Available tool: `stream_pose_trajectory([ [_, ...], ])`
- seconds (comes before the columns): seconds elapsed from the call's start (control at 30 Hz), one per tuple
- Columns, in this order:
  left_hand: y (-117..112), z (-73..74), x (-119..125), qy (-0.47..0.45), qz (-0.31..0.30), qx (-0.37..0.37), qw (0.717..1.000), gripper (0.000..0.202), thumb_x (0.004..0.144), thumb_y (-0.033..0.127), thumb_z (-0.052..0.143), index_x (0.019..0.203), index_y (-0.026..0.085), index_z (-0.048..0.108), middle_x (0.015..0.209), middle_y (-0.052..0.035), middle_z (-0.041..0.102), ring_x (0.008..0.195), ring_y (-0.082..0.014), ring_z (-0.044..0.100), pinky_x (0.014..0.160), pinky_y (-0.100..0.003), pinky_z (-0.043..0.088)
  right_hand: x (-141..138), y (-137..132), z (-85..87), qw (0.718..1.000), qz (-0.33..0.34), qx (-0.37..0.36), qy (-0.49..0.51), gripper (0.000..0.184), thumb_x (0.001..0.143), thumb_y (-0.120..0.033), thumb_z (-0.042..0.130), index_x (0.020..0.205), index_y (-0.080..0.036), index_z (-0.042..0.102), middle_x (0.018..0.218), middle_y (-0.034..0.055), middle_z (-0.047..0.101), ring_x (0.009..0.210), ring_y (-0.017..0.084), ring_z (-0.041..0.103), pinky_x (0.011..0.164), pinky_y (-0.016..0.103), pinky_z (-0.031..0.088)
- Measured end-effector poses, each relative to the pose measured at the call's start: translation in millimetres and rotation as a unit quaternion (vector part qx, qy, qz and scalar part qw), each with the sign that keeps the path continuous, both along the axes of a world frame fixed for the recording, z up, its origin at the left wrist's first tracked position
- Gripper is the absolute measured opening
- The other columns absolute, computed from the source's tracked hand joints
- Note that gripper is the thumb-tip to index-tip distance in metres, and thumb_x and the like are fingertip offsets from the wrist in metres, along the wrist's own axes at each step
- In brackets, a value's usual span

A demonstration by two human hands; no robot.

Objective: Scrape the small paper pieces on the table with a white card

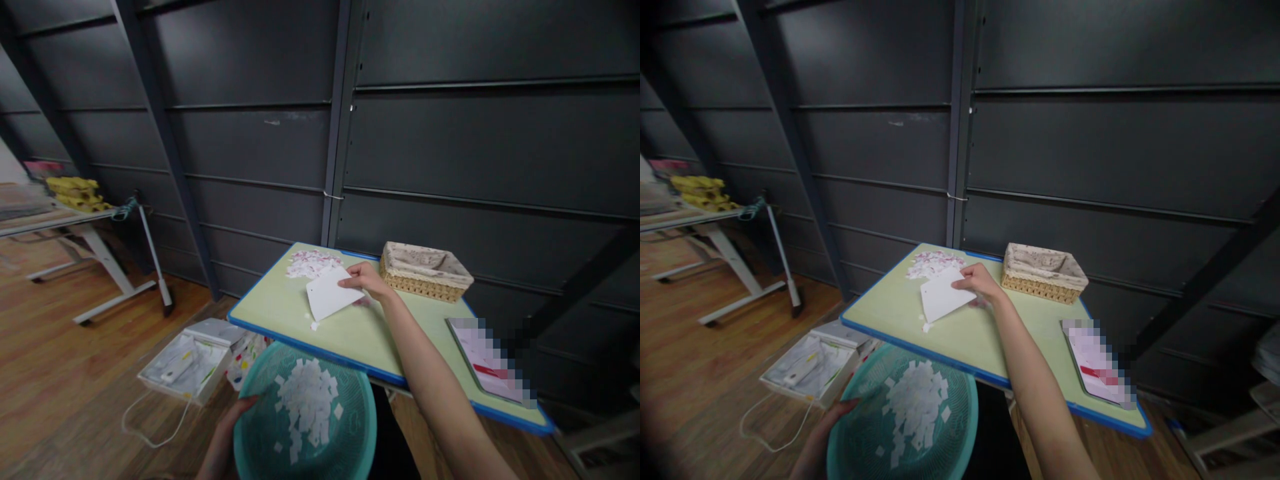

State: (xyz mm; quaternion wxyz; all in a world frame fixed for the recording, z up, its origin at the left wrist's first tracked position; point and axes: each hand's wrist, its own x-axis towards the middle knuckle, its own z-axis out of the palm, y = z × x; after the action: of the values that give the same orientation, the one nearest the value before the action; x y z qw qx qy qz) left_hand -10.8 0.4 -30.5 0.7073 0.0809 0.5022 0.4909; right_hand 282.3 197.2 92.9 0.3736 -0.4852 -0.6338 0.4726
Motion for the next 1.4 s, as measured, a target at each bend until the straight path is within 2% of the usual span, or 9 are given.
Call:
stream_pose_trajectory([
  [0.13, 0.3, 0.9, 0.9, 0.004, -0.004, 0.005, 1.0, 0.022, 0.071, 0.021, 0.068, 0.09, 0.011, 0.068, 0.072, -0.0118, 0.079, 0.065, -0.0263, 0.072, 0.07, -0.039, 0.056, -0.5, 0.9, -1.8, 1.0, 0.003, -0.012, 0.015, 0.021, 0.052, -0.029, 0.075, 0.062, -0.014, 0.064, 0.049, -0.0011, 0.057, 0.036, 0.01, 0.046, 0.031, 0.02, 0.028],
  [0.33, -1.4, 5.1, 2.8, 0.005, 0.0, -0.002, 1.0, 0.023, 0.072, 0.022, 0.067, 0.093, 0.012, 0.067, 0.071, -0.0105, 0.078, 0.065, -0.0273, 0.072, 0.069, -0.041, 0.056, -2.8, 2.4, -4.9, 1.0, 0.023, -0.008, -0.016, 0.019, 0.053, -0.026, 0.074, 0.053, -0.014, 0.058, 0.042, -0.0032, 0.052, 0.035, 0.008, 0.043, 0.031, 0.019, 0.023],
  [0.5, -0.4, 1.3, 1.5, -0.005, -0.005, 0.005, 1.0, 0.023, 0.072, 0.023, 0.069, 0.092, 0.012, 0.068, 0.072, -0.0102, 0.079, 0.066, -0.0278, 0.072, 0.068, -0.041, 0.056, -0.5, 3.7, -5.2, 1.0, 0.021, -0.018, -0.002, 0.019, 0.052, -0.027, 0.074, 0.056, -0.014, 0.062, 0.044, -0.0022, 0.055, 0.036, 0.008, 0.044, 0.032, 0.019, 0.024],
  [0.7, -1.9, 0.1, 0.8, -0.023, 0.009, 0.019, 1.0, 0.044, 0.07, 0.022, 0.071, 0.113, 0.015, 0.063, 0.085, -0.0082, 0.08, 0.085, -0.0312, 0.073, 0.076, -0.043, 0.056, 2.9, 5.6, -6.4, 1.0, -0.001, -0.029, 0.005, 0.019, 0.051, -0.026, 0.075, 0.057, -0.014, 0.062, 0.046, -0.0017, 0.057, 0.036, 0.009, 0.046, 0.032, 0.019, 0.026],
  [0.8, -3.7, 1.8, 1.6, -0.015, 0.008, 0.019, 1.0, 0.053, 0.069, 0.023, 0.072, 0.12, 0.016, 0.061, 0.087, -0.0081, 0.08, 0.084, -0.0312, 0.073, 0.076, -0.042, 0.056, 1.0, 4.8, -7.3, 0.999, 0.014, -0.035, 0.002, 0.019, 0.052, -0.026, 0.074, 0.054, -0.015, 0.06, 0.043, -0.0028, 0.055, 0.034, 0.008, 0.043, 0.031, 0.019, 0.024],
  [1.03, -2.9, -2.0, 0.3, -0.01, -0.011, 0.017, 1.0, 0.031, 0.069, 0.026, 0.072, 0.098, 0.014, 0.07, 0.077, -0.0084, 0.08, 0.073, -0.0295, 0.073, 0.073, -0.043, 0.057, -1.8, 2.1, -5.7, 0.998, 0.008, -0.044, 0.032, 0.019, 0.051, -0.026, 0.075, 0.059, -0.014, 0.063, 0.046, -0.0016, 0.057, 0.035, 0.009, 0.045, 0.031, 0.019, 0.025],
  [1.17, -2.6, 2.9, 1.4, -0.012, -0.009, -0.003, 1.0, 0.02, 0.07, 0.025, 0.07, 0.085, 0.011, 0.071, 0.069, -0.0102, 0.078, 0.064, -0.0287, 0.072, 0.069, -0.043, 0.057, -5.4, 1.0, -6.3, 0.999, 0.025, -0.037, 0.023, 0.02, 0.05, -0.028, 0.075, 0.055, -0.015, 0.06, 0.043, -0.0026, 0.054, 0.035, 0.008, 0.042, 0.032, 0.02, 0.023],
  [1.3, -2.1, 5.7, 2.7, -0.002, 0.002, -0.003, 1.0, 0.014, 0.071, 0.022, 0.069, 0.081, 0.012, 0.07, 0.069, -0.0103, 0.079, 0.064, -0.0265, 0.072, 0.067, -0.039, 0.057, -6.3, 2.0, -8.1, 0.999, 0.029, -0.022, 0.002, 0.027, 0.051, -0.029, 0.075, 0.048, -0.017, 0.052, 0.039, -0.0054, 0.046, 0.034, 0.007, 0.037, 0.032, 0.019, 0.019],
  [1.4, -1.3, 1.5, 1.8, -0.013, 0.009, 0.008, 1.0, 0.02, 0.069, 0.023, 0.071, 0.087, 0.016, 0.069, 0.081, -0.0077, 0.08, 0.072, -0.0265, 0.073, 0.073, -0.04, 0.057, -5.2, 3.8, -9.6, 0.999, 0.041, -0.02, -0.008, 0.029, 0.051, -0.029, 0.076, 0.047, -0.017, 0.05, 0.038, -0.0066, 0.043, 0.034, 0.006, 0.036, 0.033, 0.019, 0.018],
])
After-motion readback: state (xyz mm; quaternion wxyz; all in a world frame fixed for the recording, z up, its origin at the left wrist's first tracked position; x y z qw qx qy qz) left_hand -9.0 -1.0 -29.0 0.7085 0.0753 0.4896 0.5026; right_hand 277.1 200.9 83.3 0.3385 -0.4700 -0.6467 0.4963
